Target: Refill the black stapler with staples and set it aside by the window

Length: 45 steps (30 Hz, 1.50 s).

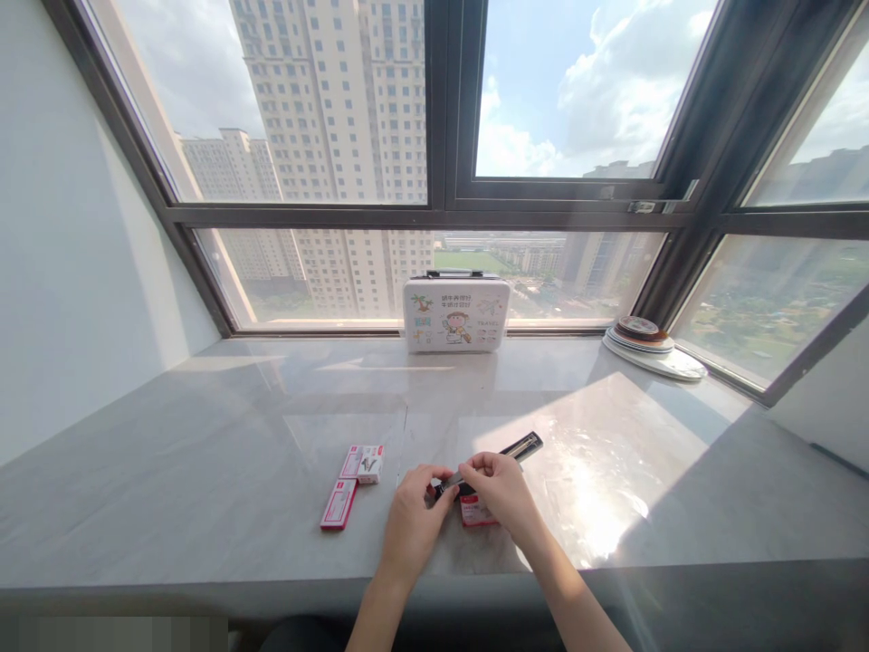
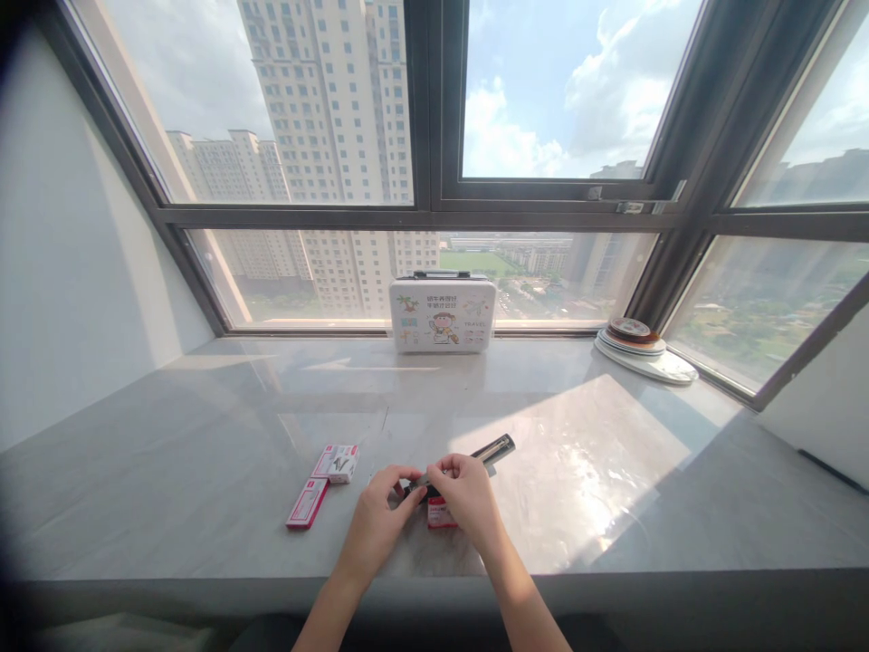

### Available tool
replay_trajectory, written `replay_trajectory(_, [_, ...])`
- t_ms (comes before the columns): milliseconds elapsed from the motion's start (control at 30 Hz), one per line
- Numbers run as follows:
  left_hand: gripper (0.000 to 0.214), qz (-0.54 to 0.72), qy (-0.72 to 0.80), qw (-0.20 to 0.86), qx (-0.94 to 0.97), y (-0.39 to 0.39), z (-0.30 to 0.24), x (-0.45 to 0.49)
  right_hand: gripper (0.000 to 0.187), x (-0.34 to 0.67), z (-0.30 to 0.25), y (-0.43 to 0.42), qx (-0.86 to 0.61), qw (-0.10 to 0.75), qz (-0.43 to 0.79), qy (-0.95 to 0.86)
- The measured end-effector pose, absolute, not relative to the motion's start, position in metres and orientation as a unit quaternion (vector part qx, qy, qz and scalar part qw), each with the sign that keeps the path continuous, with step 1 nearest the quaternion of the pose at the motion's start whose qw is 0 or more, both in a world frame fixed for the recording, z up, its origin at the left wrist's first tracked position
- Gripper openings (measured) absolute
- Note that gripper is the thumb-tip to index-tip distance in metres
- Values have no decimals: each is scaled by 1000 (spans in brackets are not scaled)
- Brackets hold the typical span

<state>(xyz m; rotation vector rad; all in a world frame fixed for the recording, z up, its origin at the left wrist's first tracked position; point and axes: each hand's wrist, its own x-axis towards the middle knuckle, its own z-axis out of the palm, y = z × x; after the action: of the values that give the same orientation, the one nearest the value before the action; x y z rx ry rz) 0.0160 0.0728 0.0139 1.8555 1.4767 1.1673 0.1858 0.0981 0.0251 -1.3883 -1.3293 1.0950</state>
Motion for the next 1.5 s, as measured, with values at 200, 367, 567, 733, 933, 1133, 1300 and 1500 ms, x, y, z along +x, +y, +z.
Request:
replay_trajectory(200, [16, 430, 537, 244, 683, 72, 16, 16, 32, 188, 21, 99, -564, 452, 445, -529])
replay_trajectory(367, [15, 429, 535, 245, 685, 72, 16, 17, 29, 188, 20, 101, -588, 439, 416, -537])
replay_trajectory(567, [16, 404, 547, 209, 703, 72, 13, 16, 23, 191, 22, 100, -614, 419, 367, -559])
replay_trajectory(733, [23, 347, 590, 142, 715, 67, 9, 9, 25, 193, 33, 94, -640, 369, 291, -608])
replay_trajectory(933, [20, 324, 596, 162, 716, 69, 13, 6, 32, 190, 47, 76, -594, 343, 267, -677])
replay_trajectory(1133, [20, 323, 600, 184, 708, 72, 15, 6, 48, 257, 26, 66, -622, 365, 306, -621])
replay_trajectory(1300, [21, 321, 596, 201, 708, 73, 15, 6, 60, 295, 26, 83, -578, 414, 446, -544])
replay_trajectory(1500, [21, 319, 600, 196, 707, 72, 16, 6, 44, 257, 61, 110, -492, 412, 396, -657])
